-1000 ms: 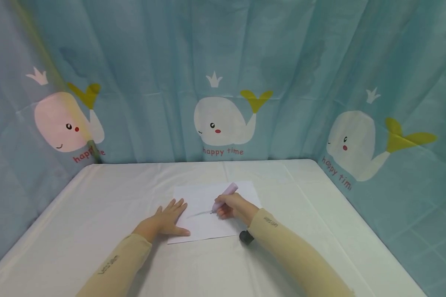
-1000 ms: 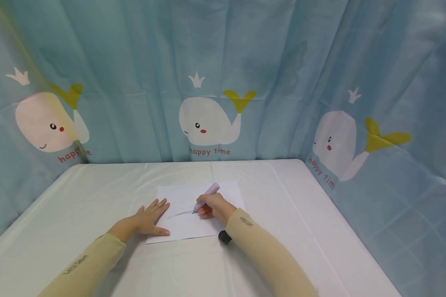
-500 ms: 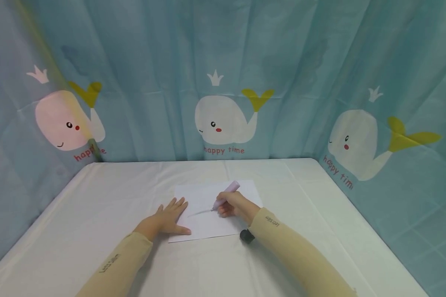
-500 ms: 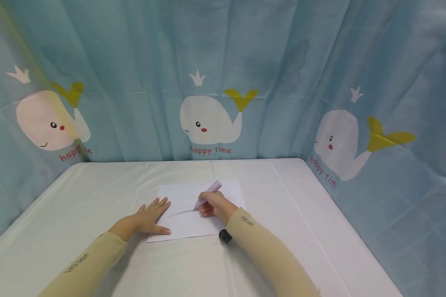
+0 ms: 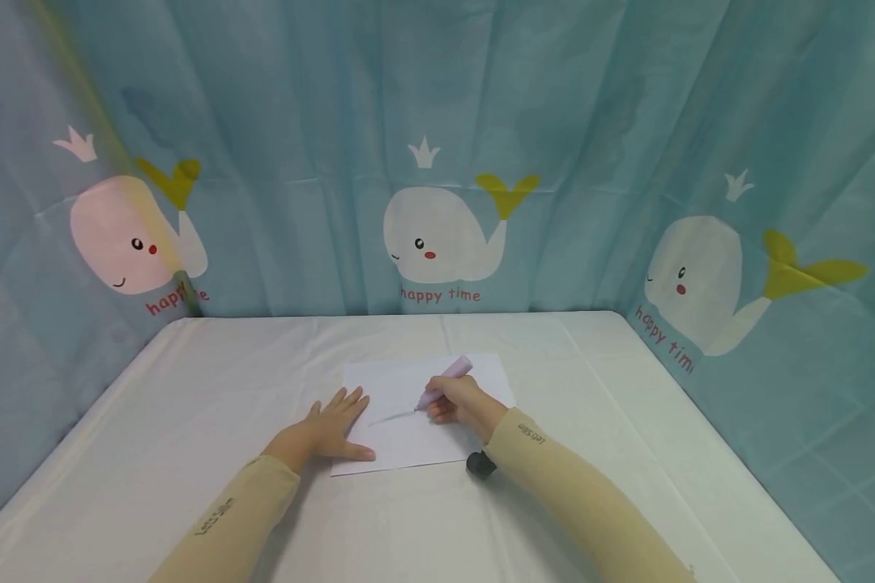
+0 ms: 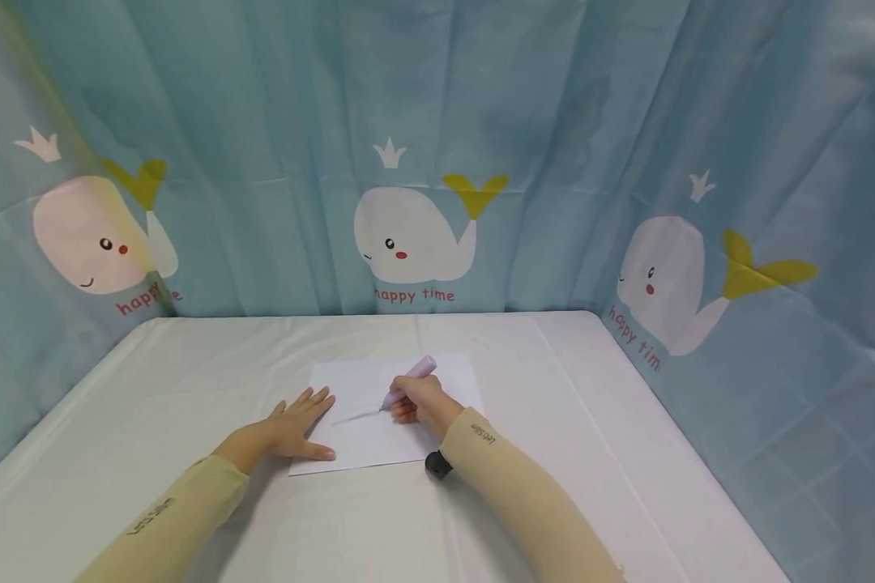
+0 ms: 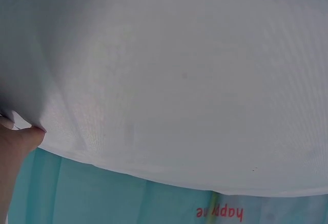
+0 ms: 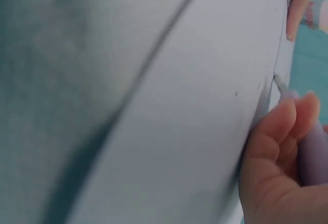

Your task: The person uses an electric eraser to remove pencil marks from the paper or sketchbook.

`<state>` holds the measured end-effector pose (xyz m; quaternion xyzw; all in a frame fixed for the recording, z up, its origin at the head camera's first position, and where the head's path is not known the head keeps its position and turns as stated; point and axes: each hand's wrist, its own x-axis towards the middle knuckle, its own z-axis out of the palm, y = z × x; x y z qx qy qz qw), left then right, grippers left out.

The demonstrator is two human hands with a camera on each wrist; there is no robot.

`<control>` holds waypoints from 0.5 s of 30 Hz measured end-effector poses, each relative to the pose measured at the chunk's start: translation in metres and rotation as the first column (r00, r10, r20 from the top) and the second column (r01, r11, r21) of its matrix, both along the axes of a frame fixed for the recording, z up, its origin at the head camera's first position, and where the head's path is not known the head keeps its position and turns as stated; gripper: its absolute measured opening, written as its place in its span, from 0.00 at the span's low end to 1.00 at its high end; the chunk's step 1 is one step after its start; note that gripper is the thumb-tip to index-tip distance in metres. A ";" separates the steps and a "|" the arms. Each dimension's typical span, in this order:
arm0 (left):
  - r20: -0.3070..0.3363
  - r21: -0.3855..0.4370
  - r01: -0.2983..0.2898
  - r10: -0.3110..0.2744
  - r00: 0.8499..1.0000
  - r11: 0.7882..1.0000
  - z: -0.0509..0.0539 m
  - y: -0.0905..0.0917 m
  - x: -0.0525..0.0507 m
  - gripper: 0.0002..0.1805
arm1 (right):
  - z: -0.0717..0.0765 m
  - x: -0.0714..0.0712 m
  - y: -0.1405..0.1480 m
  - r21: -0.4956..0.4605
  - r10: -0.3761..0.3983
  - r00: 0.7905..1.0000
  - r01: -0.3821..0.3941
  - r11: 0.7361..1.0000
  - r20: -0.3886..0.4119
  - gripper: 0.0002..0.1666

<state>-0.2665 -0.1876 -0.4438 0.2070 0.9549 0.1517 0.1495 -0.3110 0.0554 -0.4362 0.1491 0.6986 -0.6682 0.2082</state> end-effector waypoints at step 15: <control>0.012 0.003 0.008 -0.008 1.000 1.000 -0.001 -0.002 -0.003 0.60 | 0.001 0.001 0.000 -0.013 -0.014 1.000 0.014 1.000 0.003 0.08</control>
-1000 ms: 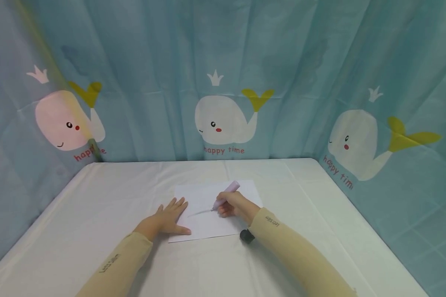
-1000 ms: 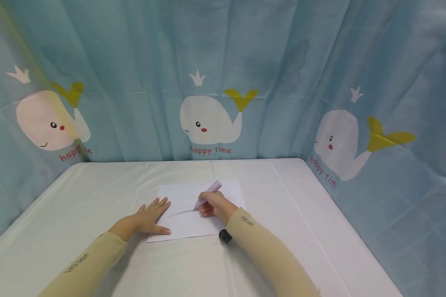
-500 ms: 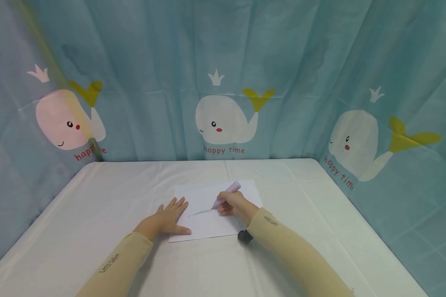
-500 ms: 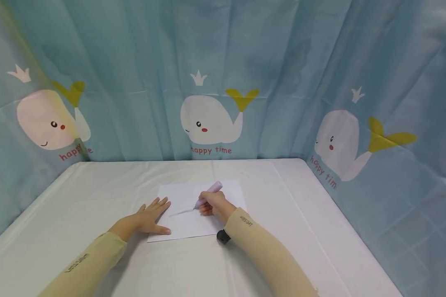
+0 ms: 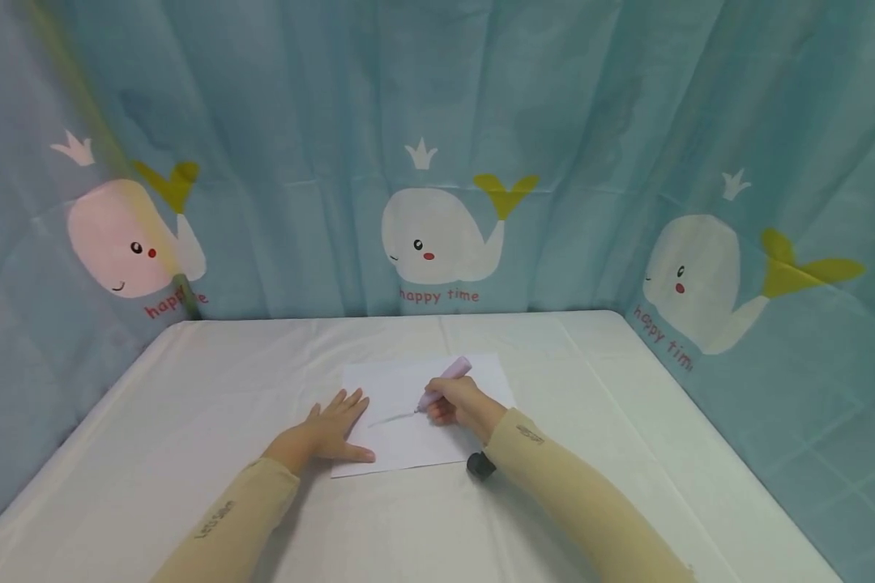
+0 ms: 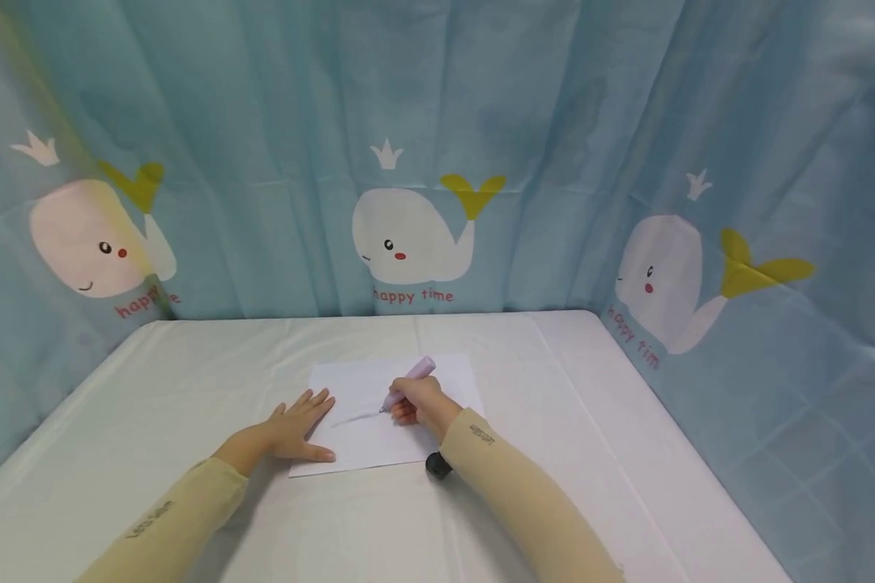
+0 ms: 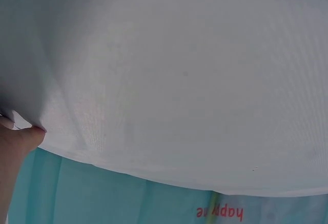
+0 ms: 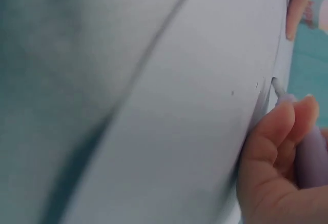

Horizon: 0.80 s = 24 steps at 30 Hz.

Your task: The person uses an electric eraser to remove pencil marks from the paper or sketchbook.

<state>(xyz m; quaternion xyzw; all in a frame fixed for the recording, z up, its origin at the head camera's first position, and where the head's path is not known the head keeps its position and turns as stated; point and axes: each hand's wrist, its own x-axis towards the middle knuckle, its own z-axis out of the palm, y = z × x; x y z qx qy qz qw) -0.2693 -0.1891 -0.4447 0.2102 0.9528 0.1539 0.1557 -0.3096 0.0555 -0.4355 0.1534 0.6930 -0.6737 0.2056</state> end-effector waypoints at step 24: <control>-0.003 0.004 -0.009 0.009 1.000 1.000 -0.001 0.001 0.001 0.59 | 0.000 0.000 -0.002 0.024 0.000 1.000 0.000 1.000 0.021 0.09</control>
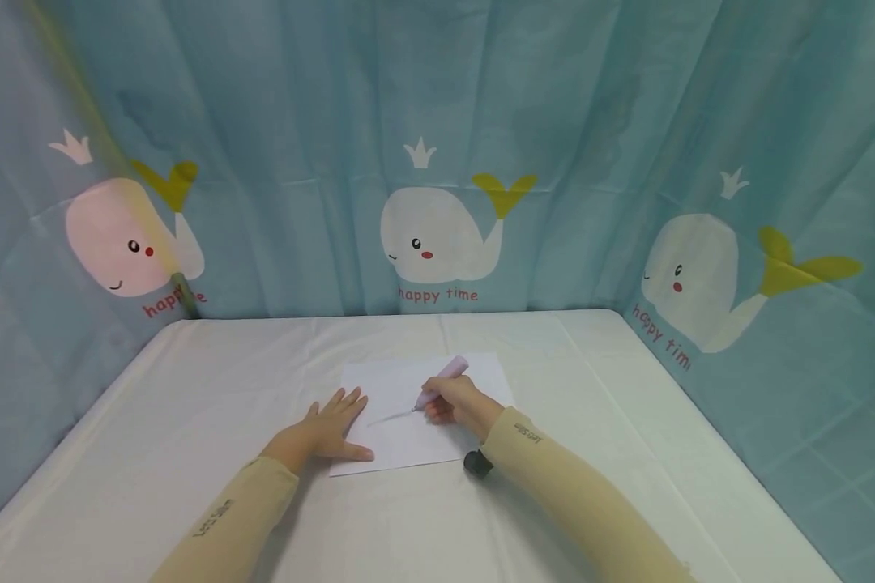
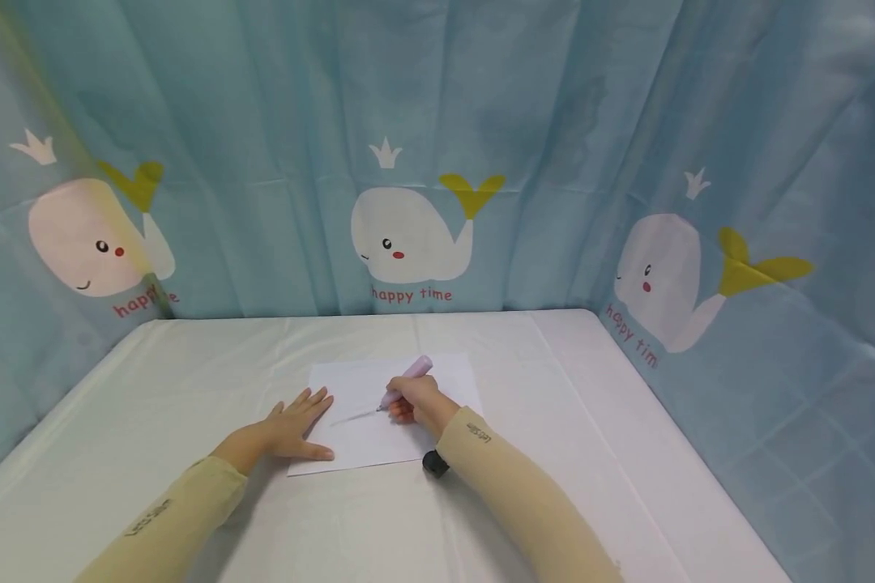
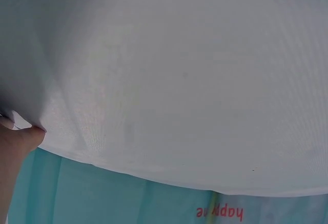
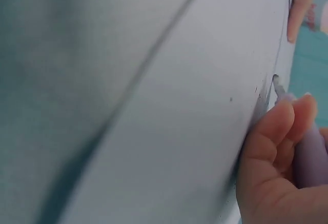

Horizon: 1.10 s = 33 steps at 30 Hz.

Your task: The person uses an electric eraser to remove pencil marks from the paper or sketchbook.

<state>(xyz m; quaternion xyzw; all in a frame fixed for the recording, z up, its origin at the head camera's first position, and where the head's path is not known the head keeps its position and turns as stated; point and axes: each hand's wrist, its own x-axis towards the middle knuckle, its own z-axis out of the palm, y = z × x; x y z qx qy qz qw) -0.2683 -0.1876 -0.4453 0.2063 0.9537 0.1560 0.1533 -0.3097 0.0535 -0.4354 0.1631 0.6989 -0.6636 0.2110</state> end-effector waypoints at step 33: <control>-0.004 -0.023 -0.007 0.007 1.000 1.000 -0.001 0.000 0.000 0.60 | -0.001 -0.001 -0.001 -0.040 -0.015 1.000 0.015 0.999 0.001 0.07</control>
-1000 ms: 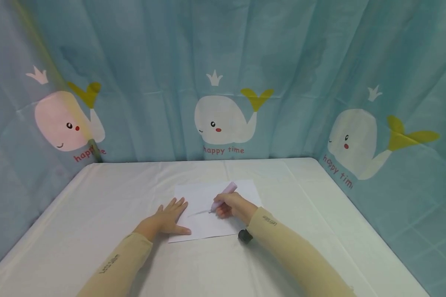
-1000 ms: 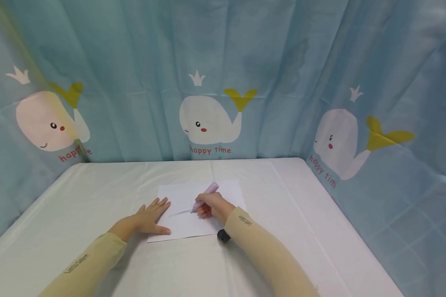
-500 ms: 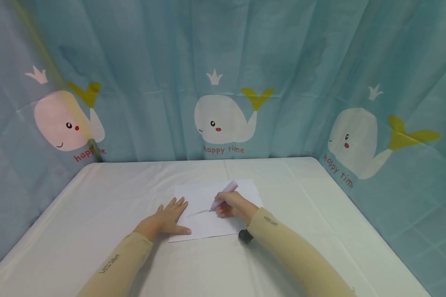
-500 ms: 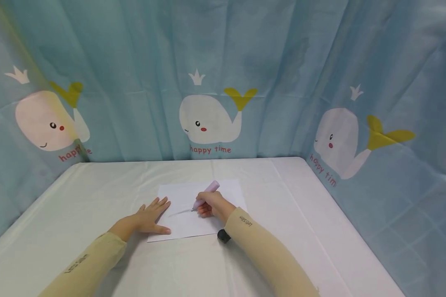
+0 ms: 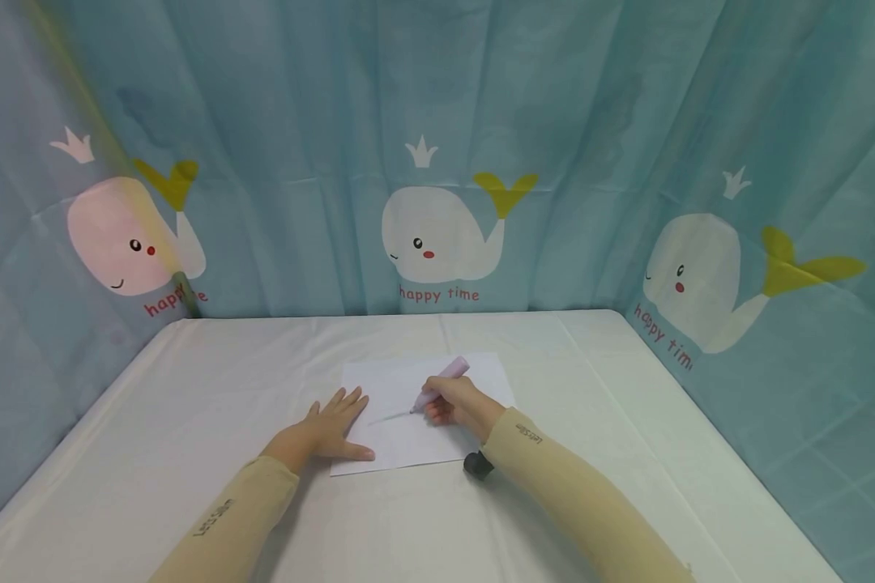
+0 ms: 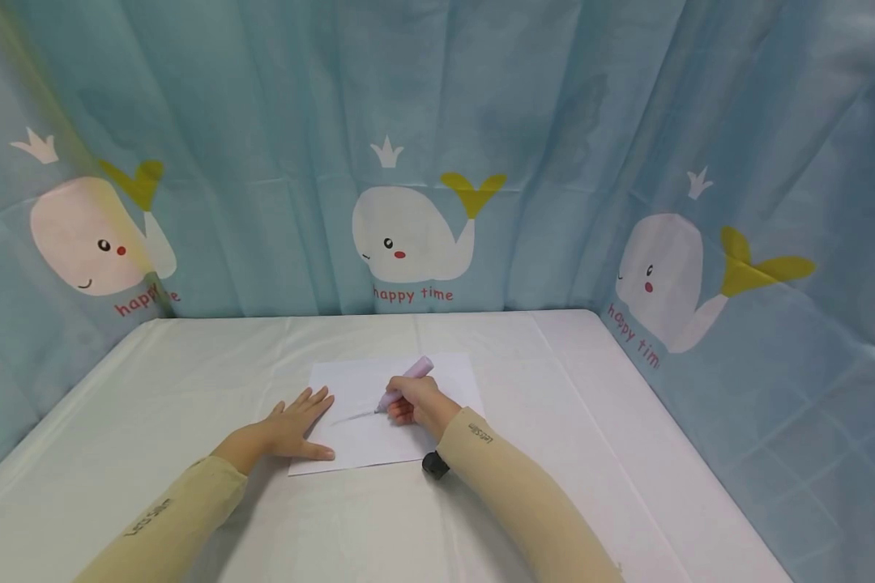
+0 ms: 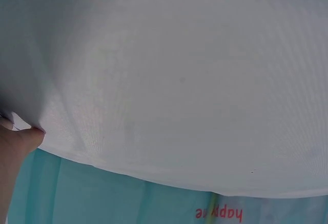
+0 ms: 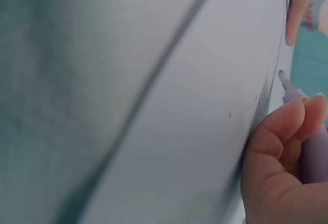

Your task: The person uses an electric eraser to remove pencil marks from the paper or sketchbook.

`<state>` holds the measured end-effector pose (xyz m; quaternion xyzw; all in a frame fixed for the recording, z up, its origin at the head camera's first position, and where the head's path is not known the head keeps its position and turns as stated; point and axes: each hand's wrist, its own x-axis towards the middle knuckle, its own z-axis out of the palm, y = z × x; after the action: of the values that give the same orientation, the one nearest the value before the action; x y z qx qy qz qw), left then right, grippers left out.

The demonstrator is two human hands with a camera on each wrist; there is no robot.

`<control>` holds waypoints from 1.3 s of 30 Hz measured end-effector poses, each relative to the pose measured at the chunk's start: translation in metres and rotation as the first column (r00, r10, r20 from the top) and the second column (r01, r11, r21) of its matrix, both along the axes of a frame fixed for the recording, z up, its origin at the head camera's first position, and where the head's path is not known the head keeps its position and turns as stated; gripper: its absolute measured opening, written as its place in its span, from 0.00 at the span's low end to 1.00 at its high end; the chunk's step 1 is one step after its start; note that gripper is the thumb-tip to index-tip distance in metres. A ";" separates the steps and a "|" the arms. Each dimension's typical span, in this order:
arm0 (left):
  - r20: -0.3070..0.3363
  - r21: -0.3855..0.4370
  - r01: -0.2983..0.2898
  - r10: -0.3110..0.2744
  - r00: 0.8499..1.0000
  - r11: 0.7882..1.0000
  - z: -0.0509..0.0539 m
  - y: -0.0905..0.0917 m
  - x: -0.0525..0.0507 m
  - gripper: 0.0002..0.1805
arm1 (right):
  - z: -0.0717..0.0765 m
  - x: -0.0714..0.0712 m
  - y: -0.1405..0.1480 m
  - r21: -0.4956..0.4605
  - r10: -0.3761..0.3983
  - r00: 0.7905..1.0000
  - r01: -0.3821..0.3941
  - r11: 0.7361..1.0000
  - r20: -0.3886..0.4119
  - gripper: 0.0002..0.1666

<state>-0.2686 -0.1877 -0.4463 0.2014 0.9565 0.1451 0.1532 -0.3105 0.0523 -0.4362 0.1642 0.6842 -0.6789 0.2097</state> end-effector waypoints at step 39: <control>-0.002 0.037 0.026 -0.026 1.000 0.999 0.002 -0.001 0.003 0.60 | -0.001 0.002 -0.005 0.003 0.008 0.999 -0.008 1.000 -0.036 0.07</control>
<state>-0.2659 -0.1892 -0.4441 0.2169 0.9511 0.1607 0.1505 -0.3081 0.0475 -0.4375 0.1495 0.6893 -0.6801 0.1998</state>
